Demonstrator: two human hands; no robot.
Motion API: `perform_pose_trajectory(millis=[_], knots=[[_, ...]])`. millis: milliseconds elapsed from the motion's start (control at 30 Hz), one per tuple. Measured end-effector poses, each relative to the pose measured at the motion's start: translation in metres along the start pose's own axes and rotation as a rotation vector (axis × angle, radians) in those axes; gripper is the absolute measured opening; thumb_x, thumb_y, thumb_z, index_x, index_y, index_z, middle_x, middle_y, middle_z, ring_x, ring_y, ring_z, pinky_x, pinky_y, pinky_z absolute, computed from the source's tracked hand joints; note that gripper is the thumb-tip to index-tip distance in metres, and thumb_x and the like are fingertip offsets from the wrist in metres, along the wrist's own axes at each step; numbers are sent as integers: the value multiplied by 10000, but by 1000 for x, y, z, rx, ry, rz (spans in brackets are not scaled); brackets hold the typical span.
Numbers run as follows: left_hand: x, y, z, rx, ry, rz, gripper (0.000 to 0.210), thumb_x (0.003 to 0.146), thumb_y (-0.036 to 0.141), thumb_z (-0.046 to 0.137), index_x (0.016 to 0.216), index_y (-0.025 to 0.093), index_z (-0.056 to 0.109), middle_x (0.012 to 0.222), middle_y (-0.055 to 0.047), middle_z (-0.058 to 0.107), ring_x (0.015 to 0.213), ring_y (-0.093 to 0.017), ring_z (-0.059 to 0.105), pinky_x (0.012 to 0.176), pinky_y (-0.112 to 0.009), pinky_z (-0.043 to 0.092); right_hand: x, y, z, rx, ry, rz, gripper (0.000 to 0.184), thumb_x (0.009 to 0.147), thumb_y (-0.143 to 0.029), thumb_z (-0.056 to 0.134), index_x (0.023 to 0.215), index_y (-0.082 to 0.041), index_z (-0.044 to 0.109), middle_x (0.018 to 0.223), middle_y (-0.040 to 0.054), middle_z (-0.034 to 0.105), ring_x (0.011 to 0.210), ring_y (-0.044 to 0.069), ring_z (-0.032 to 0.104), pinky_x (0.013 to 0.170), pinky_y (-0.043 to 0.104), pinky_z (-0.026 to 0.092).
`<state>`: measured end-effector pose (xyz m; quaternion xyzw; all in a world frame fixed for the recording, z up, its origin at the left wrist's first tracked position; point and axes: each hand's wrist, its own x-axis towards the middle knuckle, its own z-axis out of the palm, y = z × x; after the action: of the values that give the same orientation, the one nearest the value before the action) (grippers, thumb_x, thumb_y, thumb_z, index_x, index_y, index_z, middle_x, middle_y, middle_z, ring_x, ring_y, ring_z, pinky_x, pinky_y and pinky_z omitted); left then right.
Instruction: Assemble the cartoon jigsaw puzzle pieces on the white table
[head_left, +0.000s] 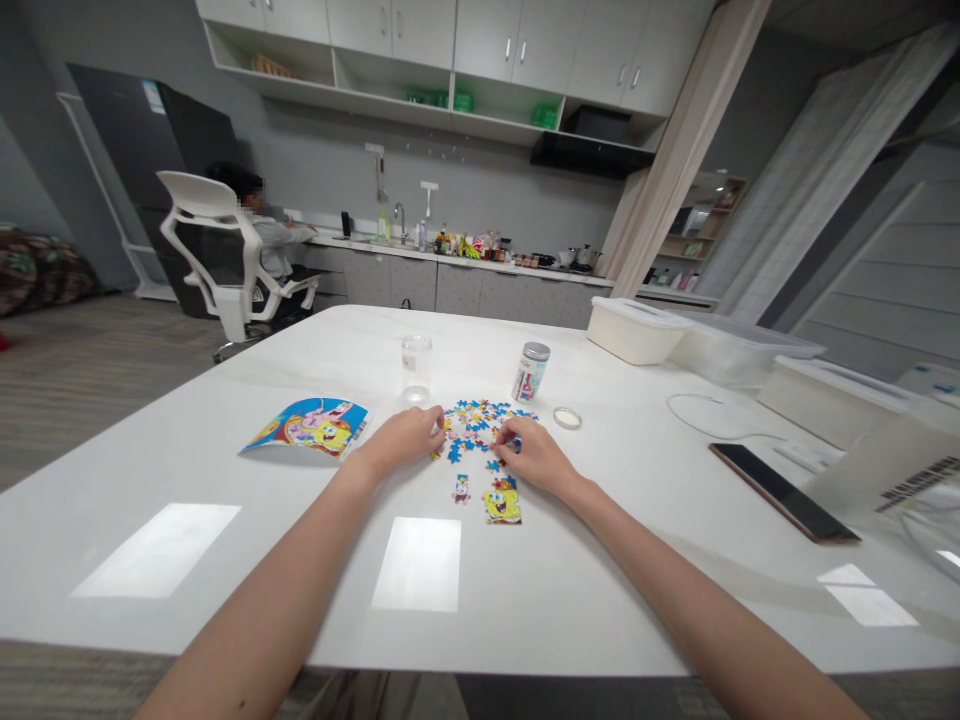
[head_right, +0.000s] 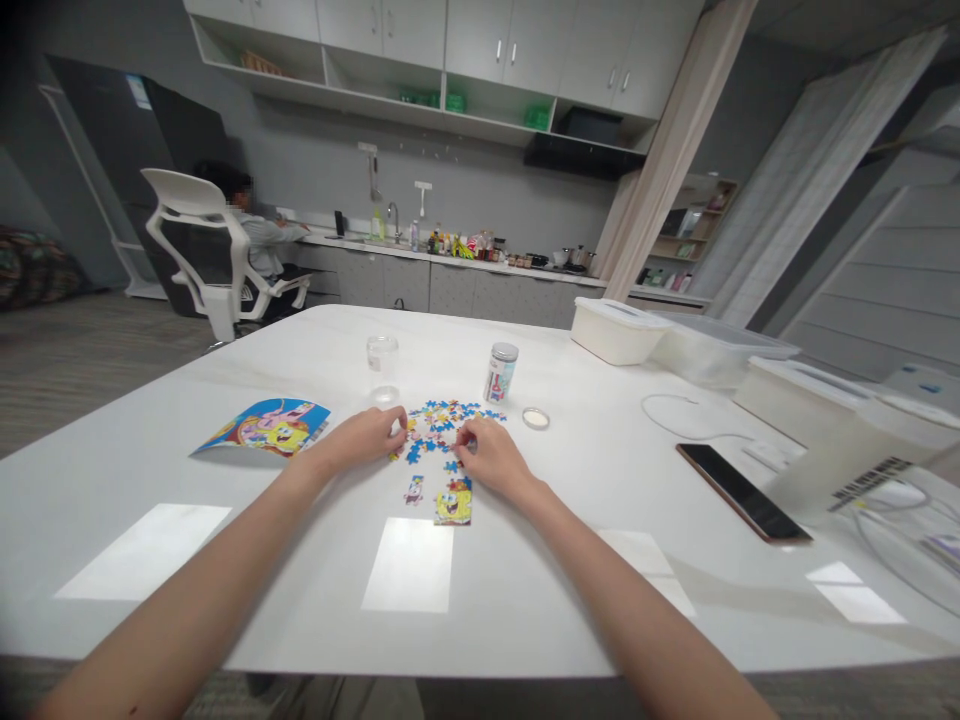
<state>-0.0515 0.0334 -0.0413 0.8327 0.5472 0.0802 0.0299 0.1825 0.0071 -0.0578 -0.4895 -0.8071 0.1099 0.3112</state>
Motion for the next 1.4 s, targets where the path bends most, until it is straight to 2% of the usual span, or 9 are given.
perform_pose_trajectory(millis=[233, 400, 500, 600, 767, 900, 1000, 1167, 1400], knots=[[-2, 6, 0, 45, -4, 25, 356, 937, 389, 374, 1175, 190, 549, 908, -110, 697, 883, -264, 657, 740, -332, 459, 2, 3, 0, -8, 39, 65, 76, 790, -169, 629, 715, -183, 634, 790, 24, 662, 788, 170, 562, 752, 298, 405], [-2, 16, 3, 121, 8, 34, 412, 938, 391, 366, 1246, 169, 527, 1001, -157, 697, 922, -292, 662, 759, -355, 459, 3, 3, -2, -55, 7, 30, 114, 768, -100, 627, 736, -186, 695, 853, 47, 658, 878, 191, 568, 825, 322, 415], [-1, 17, 3, 135, 5, 56, 423, 945, 387, 349, 1263, 182, 536, 989, -155, 706, 897, -287, 670, 749, -356, 461, 4, 7, -7, -78, 35, 29, 143, 775, -91, 609, 767, -193, 709, 873, 50, 651, 898, 192, 568, 845, 326, 422], [-1, 15, 2, 122, 6, 94, 421, 955, 393, 325, 1260, 220, 557, 916, -119, 718, 837, -255, 679, 726, -331, 460, 5, 17, -12, -143, 105, 98, 148, 807, -117, 581, 795, -190, 709, 896, 61, 648, 911, 198, 570, 844, 328, 427], [-1, 13, 3, 109, -10, 123, 390, 955, 399, 323, 1109, 237, 643, 817, -89, 712, 775, -228, 674, 701, -311, 457, 5, 37, -17, -294, 157, 219, 191, 799, -98, 556, 789, -188, 724, 934, 100, 644, 933, 222, 575, 833, 328, 429], [-2, 15, 3, 124, 5, 107, 396, 956, 385, 338, 1203, 217, 599, 843, -106, 715, 789, -250, 678, 704, -332, 467, 4, 38, -18, -307, 128, 284, 217, 832, -131, 521, 844, -170, 733, 972, 136, 656, 954, 255, 591, 816, 337, 429], [-4, 19, 1, 81, 10, 161, 409, 966, 418, 347, 1269, 261, 573, 872, -94, 721, 827, -259, 682, 717, -342, 474, 3, 34, -17, -303, 90, 259, 205, 840, -150, 520, 849, -164, 724, 936, 127, 668, 924, 249, 603, 776, 322, 430], [-6, 29, -2, -22, -29, 296, 362, 942, 475, 442, 1197, 312, 642, 910, -50, 733, 870, -224, 681, 765, -310, 479, 2, 29, -11, -286, 62, 141, 182, 852, -172, 537, 855, -176, 719, 915, 104, 665, 887, 227, 604, 775, 309, 432], [-7, 34, -4, 25, -48, 288, 355, 942, 440, 447, 1173, 276, 662, 938, -68, 737, 894, -243, 682, 763, -324, 481, 0, 20, -9, -179, -41, 54, 223, 905, -297, 540, 988, -188, 715, 992, 99, 627, 971, 227, 585, 873, 335, 430]])
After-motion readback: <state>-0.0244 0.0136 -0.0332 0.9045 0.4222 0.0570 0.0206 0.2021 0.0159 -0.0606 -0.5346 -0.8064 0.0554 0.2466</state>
